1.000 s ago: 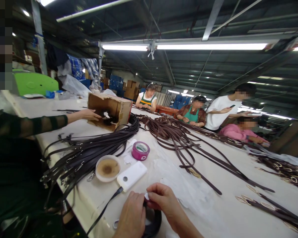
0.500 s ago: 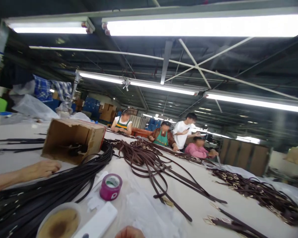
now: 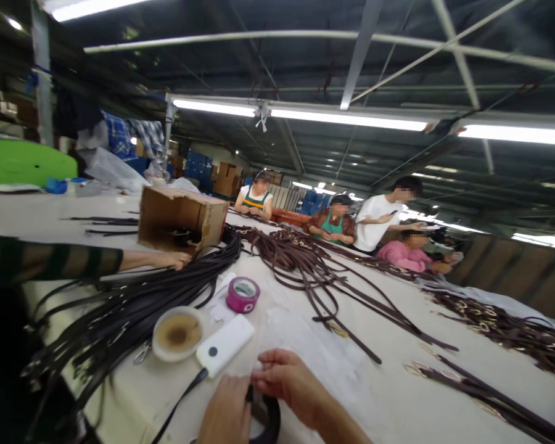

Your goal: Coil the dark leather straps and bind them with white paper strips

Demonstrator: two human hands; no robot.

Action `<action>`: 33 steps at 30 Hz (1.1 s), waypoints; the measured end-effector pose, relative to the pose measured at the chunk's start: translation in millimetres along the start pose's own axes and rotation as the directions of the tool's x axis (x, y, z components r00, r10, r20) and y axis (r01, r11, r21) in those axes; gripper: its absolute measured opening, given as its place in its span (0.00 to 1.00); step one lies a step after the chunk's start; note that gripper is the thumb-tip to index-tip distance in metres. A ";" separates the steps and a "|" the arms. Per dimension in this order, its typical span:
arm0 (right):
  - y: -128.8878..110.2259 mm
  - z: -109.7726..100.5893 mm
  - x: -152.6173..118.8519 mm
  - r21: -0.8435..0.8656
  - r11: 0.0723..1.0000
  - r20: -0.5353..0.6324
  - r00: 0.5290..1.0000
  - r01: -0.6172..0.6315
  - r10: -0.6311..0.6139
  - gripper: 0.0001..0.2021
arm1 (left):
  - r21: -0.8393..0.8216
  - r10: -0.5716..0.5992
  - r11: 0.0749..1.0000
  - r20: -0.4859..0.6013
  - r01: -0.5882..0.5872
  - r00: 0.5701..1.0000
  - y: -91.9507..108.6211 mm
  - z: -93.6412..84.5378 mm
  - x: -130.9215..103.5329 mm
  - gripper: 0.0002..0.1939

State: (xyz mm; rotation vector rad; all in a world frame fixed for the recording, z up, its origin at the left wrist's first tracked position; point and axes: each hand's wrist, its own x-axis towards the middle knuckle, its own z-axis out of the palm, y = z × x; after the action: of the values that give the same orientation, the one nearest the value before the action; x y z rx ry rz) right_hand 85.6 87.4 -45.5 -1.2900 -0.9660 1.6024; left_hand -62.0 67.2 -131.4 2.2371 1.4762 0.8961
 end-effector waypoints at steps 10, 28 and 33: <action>2.7 -3.8 -12.7 -0.099 0.994 0.032 0.999 0.040 -0.037 0.19 | -0.035 -0.147 0.988 0.111 0.152 0.983 28.2 -24.0 -1.3 0.20; 1.0 -12.4 -21.9 -0.218 0.975 0.171 0.985 0.045 -0.007 0.25 | -0.097 -0.140 0.984 0.105 0.150 0.985 27.3 -27.9 0.3 0.19; 1.0 2.0 -16.6 -0.280 0.958 0.114 0.993 0.058 -0.027 0.18 | -0.063 -0.129 0.989 0.090 0.135 0.988 27.4 -28.0 0.9 0.19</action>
State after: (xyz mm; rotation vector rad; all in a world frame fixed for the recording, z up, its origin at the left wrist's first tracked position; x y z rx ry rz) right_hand 85.4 71.4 -40.5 -1.3712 -1.3211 1.5553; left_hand -60.6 54.5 -94.5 2.0748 1.5106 0.7882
